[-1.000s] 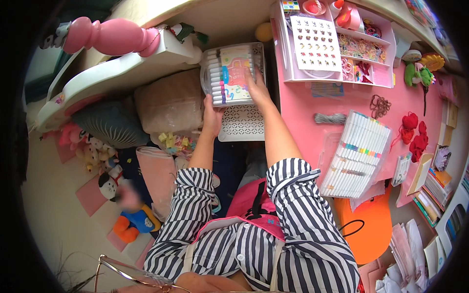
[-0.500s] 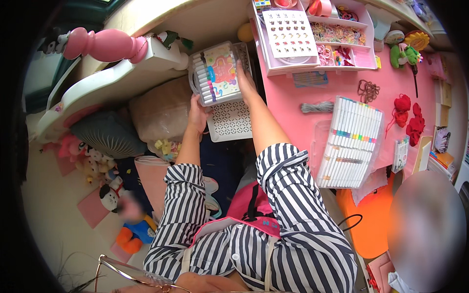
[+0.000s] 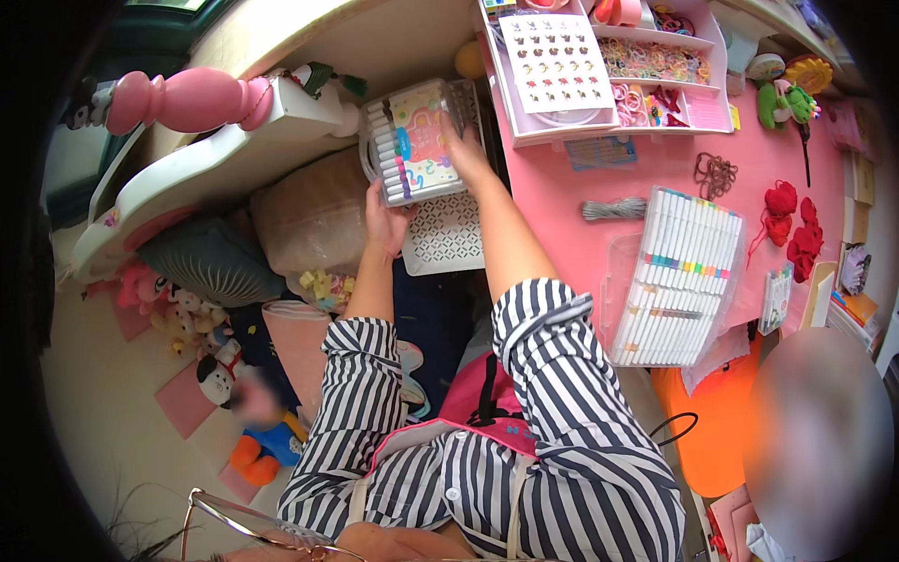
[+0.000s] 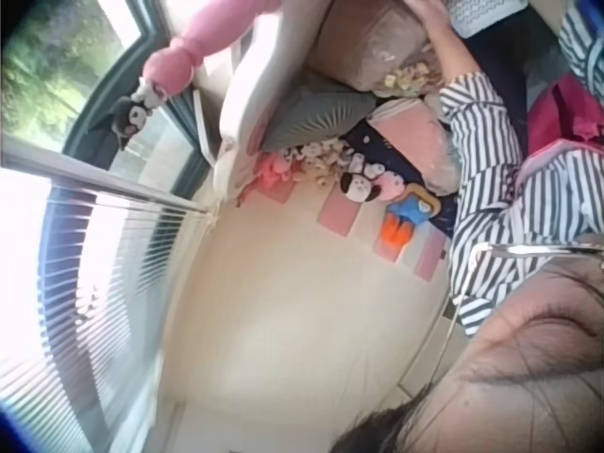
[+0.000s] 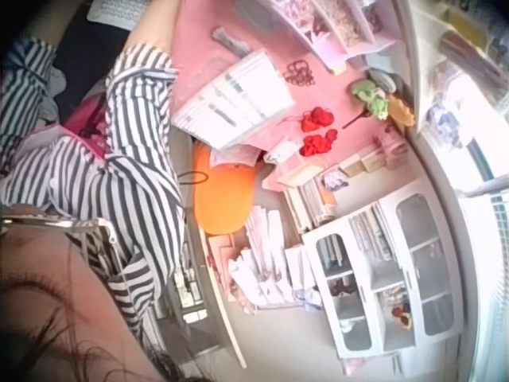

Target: The person organizes craft supplies at a pink desk, moving containers of markers, pens, and small accessories into drawers and storage boxes. They open and close plastic cases, place items into compartments, and rearrange objects on the desk and shelves.

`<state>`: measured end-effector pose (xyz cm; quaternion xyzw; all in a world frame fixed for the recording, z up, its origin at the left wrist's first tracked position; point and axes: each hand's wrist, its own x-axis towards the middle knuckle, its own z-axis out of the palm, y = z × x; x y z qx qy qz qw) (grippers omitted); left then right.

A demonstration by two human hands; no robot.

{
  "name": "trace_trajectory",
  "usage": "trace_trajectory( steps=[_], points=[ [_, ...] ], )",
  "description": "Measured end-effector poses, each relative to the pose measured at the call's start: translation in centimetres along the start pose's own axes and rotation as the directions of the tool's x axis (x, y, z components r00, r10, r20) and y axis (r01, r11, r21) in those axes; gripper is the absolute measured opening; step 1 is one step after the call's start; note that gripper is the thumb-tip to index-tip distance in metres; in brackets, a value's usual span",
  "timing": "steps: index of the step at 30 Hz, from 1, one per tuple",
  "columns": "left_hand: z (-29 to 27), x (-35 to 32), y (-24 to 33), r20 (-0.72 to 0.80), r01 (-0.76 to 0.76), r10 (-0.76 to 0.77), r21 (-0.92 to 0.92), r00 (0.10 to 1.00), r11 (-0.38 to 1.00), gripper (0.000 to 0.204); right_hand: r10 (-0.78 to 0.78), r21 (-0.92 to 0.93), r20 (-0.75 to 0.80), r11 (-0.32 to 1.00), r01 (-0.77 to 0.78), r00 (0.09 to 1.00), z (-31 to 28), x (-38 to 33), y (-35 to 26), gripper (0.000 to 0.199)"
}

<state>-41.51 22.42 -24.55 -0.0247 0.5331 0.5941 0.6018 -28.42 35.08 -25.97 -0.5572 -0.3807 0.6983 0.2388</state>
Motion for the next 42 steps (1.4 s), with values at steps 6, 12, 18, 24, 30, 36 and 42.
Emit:
trace_trajectory(
  steps=[6, 12, 18, 24, 30, 36, 42],
  points=[
    [0.3, 0.3, -0.8, 0.055, -0.03, 0.034, -0.065, 0.998, 0.997, 0.041, 0.106, 0.155, -0.056, 0.983, -0.096, 0.993, -1.0, -0.4, 1.4, 0.095],
    [-3.0, 1.3, -0.7, 0.106, -0.033, 0.037, -0.043, 0.994, 0.999, 0.039, -0.433, -0.283, 0.072, 0.855, 0.434, 0.899, -1.3, -18.9, -2.2, 0.055],
    [-3.3, -3.1, 1.4, -0.054, -0.054, 0.061, 0.128, 0.997, 0.99, 0.072, -0.589, -0.599, -0.627, 0.783, 0.169, 0.51, -22.8, -35.6, -0.3, 0.046],
    [-3.8, -9.7, -1.6, 0.062, 0.07, -0.084, 0.202, 0.995, 0.977, 0.066, 0.074, 0.082, -0.765, 0.997, -0.017, 0.64, -33.3, -38.6, 4.3, 0.062],
    [-1.6, -10.1, -6.3, 0.324, -0.264, -0.053, 0.846, 0.945, 0.463, 0.046, 0.0, -0.06, -0.794, 0.995, -0.078, 0.608, -32.3, -36.9, 2.6, 0.069],
    [4.9, -4.5, -8.3, 0.577, -0.513, -0.1, 0.618, 0.811, -0.596, 0.053, 0.008, 0.261, -0.591, 0.948, 0.181, 0.807, -28.9, -39.1, -2.5, 0.045],
    [6.5, 1.9, -9.8, 0.603, -0.342, -0.036, 0.401, 0.797, -0.85, 0.053, -0.316, -0.164, -0.589, 0.948, 0.273, 0.744, -22.2, -42.3, -6.3, 0.031]
  ],
)
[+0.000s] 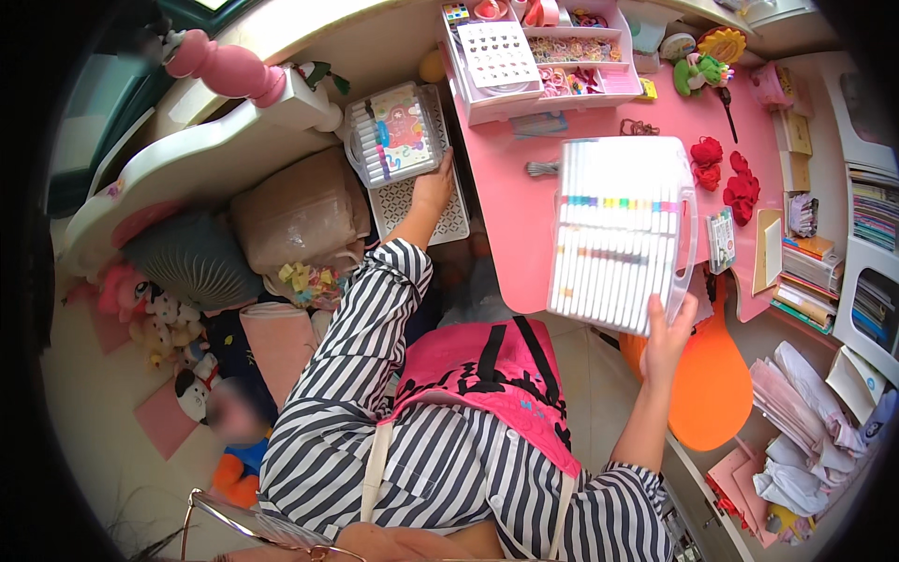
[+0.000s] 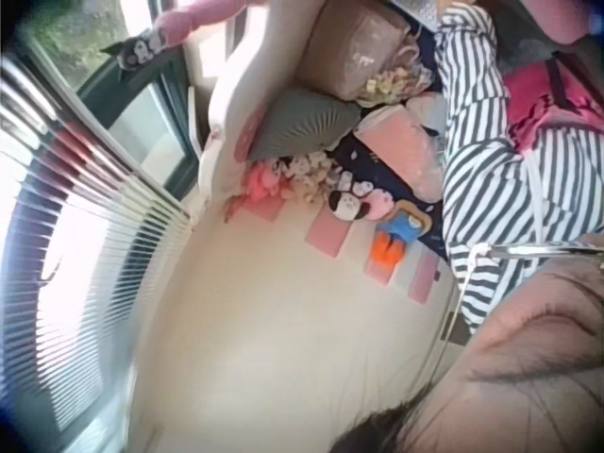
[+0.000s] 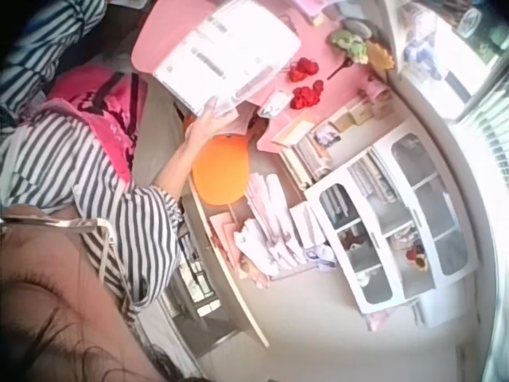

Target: The person organizes craft supplies at a pink desk, moving containers of markers, pens, and small accessories into drawers and storage boxes. They open and close plastic cases, place items into compartments, and rearrange objects on the desk and shelves.

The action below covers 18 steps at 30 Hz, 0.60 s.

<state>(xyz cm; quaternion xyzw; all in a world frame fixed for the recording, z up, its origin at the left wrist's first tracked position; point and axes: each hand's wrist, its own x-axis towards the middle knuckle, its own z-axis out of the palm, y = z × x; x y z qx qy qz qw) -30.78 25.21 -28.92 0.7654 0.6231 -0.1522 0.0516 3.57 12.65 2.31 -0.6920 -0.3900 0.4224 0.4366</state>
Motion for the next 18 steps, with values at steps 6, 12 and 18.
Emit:
trace_trajectory(
  steps=[6, 12, 18],
  points=[
    [-0.7, -0.4, 0.3, 0.004, -0.033, 0.033, 0.163, 0.999, 0.986, 0.049, -0.183, -0.185, 0.073, 0.963, 0.194, 0.98, 4.7, -4.8, -1.4, 0.036],
    [2.0, -0.9, -0.2, 0.091, -0.014, -0.004, 0.189, 0.996, 0.982, 0.061, -0.423, -0.338, 0.179, 0.822, 0.459, 0.888, 11.3, -6.3, -0.5, 0.04],
    [0.9, -1.3, -0.8, 0.193, -0.029, -0.002, 0.156, 0.981, 0.987, 0.067, -0.616, -0.349, 0.218, 0.675, 0.65, 0.757, 19.3, -4.3, -0.5, 0.041]
  ],
)
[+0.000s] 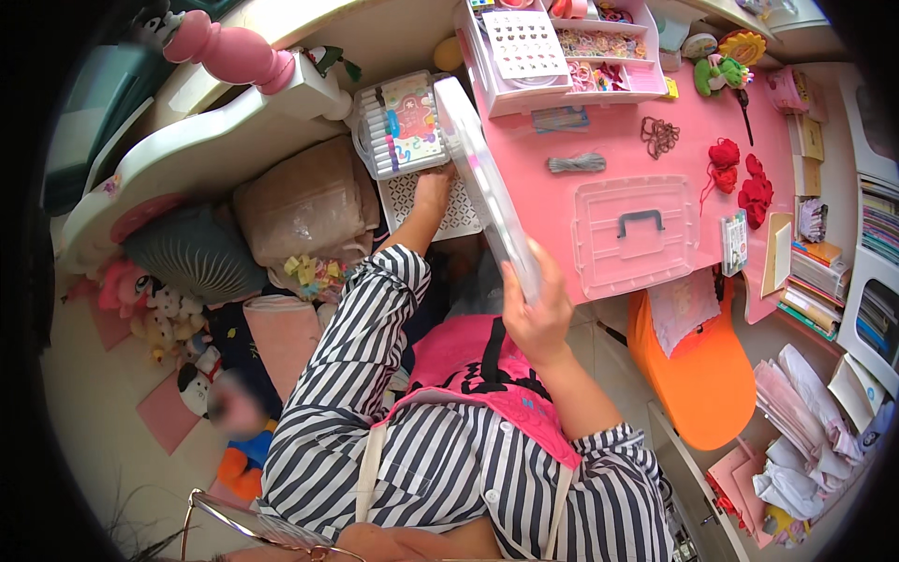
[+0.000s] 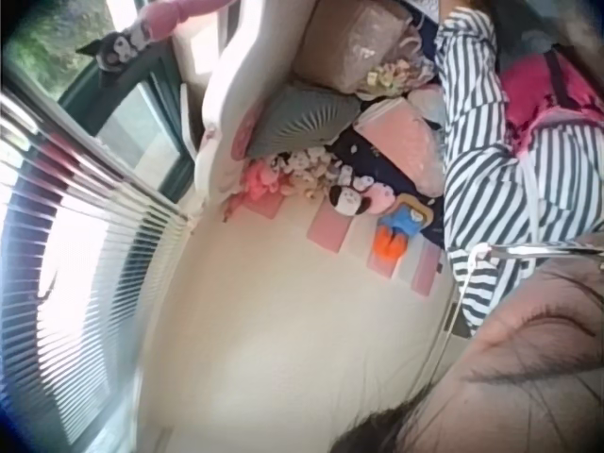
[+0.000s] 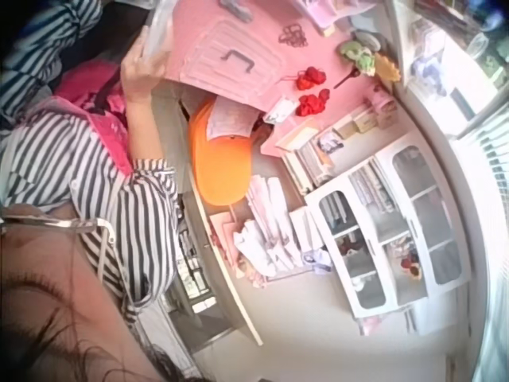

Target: The person organizes craft supplies at a pink desk, moving containers of markers, pens, and small accessories into drawers and storage boxes. They open and close plastic cases, place items into compartments, and rearrange objects on the desk and shelves.

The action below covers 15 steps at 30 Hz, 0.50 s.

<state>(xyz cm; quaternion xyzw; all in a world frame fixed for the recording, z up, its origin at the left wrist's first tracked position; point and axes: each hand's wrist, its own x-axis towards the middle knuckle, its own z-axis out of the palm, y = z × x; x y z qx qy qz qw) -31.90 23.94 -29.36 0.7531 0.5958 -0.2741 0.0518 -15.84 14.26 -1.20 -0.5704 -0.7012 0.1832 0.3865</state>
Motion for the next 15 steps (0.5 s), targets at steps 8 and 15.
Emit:
trace_trajectory(
  steps=[8, 15],
  points=[
    [0.2, 0.2, 0.8, 0.058, -0.103, 0.096, 0.137, 0.994, 0.985, 0.056, -0.055, -0.025, -0.01, 0.998, 0.055, 0.998, 7.9, 2.8, 2.3, 0.048],
    [1.5, -2.1, -0.7, -0.201, -0.125, 0.067, -0.289, 0.977, 0.949, 0.043, 0.036, -0.01, -0.009, 0.999, -0.036, 0.999, 13.6, 3.8, 4.6, 0.044]
  ],
)
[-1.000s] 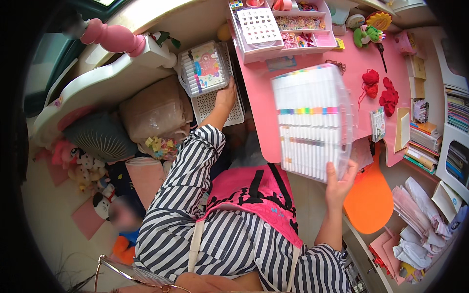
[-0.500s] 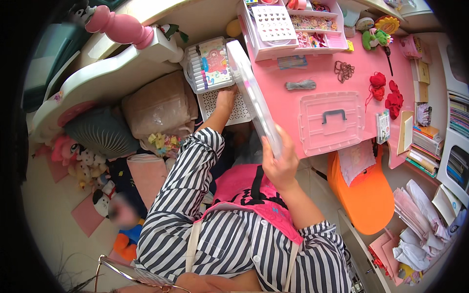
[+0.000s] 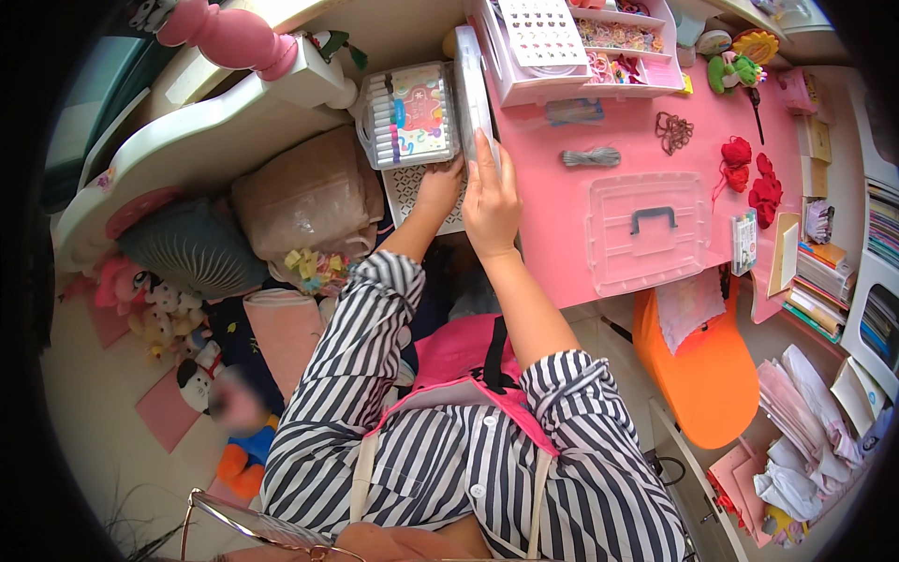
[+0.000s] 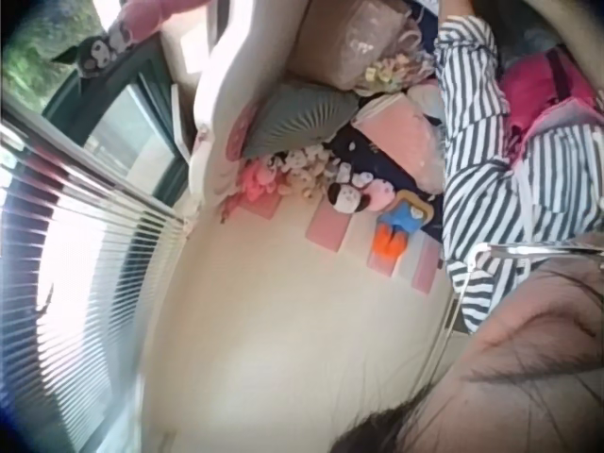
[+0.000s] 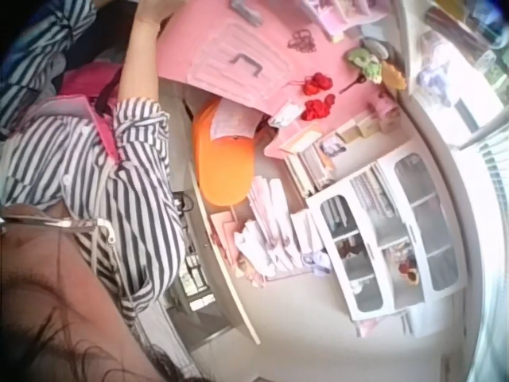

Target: The person organizes craft supplies at a pink desk, moving containers of markers, pens, and small accessories into drawers and storage boxes. They open and close plastic cases, place items into compartments, and rearrange objects on the desk and shelves.

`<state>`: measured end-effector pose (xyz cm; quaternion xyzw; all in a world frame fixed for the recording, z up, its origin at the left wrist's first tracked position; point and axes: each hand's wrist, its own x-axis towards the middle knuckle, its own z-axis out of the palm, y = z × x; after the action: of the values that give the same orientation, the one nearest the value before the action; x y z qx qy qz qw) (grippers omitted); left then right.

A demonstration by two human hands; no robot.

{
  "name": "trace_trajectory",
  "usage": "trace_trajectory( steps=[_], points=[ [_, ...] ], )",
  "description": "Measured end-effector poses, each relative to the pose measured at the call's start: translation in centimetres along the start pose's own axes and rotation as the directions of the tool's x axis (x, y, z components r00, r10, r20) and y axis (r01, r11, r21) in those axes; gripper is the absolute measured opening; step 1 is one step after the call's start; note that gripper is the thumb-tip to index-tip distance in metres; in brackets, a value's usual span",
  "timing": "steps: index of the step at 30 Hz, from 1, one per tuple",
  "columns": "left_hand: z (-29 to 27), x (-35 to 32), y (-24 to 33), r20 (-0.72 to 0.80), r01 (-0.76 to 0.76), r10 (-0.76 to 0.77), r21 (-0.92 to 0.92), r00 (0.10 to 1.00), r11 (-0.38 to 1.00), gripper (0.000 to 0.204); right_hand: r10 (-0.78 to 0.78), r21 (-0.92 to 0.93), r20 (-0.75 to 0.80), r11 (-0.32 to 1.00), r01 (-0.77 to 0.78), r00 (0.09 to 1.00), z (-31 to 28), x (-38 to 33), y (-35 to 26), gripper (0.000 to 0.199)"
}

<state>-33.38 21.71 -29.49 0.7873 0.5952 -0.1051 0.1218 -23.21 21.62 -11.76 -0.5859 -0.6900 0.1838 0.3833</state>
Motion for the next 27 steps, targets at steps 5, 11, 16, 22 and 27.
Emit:
trace_trajectory(
  steps=[5, 11, 16, 22, 27],
  points=[
    [0.9, -5.0, -3.8, 0.0, 0.216, -0.466, -0.886, 0.885, 0.411, 0.033, 0.014, 0.034, 0.074, 0.999, -0.017, 0.997, 1.8, -0.1, 1.3, 0.056],
    [-5.0, -3.5, -9.9, 0.167, -0.092, -0.779, -0.957, 0.604, -0.277, 0.065, 0.004, 0.027, 0.177, 1.0, -0.009, 0.984, 0.6, 0.2, 1.5, 0.062],
    [-5.1, -1.9, -10.3, 0.189, 0.023, -0.598, -0.962, 0.779, -0.274, 0.062, -0.027, 0.015, 0.176, 1.0, 0.024, 0.984, -0.9, -1.9, 1.7, 0.063],
    [-5.5, -2.7, -10.4, 0.244, -0.09, -0.541, -0.851, 0.805, -0.518, 0.05, -0.053, 0.002, 0.195, 0.999, 0.054, 0.979, -0.7, -1.9, 2.5, 0.064],
    [1.3, -3.1, -6.6, 0.606, -0.181, -0.53, -0.541, 0.593, -0.821, 0.028, -0.016, -0.002, 0.29, 1.0, 0.017, 0.957, 0.0, -1.3, 2.7, 0.068]
  ],
)
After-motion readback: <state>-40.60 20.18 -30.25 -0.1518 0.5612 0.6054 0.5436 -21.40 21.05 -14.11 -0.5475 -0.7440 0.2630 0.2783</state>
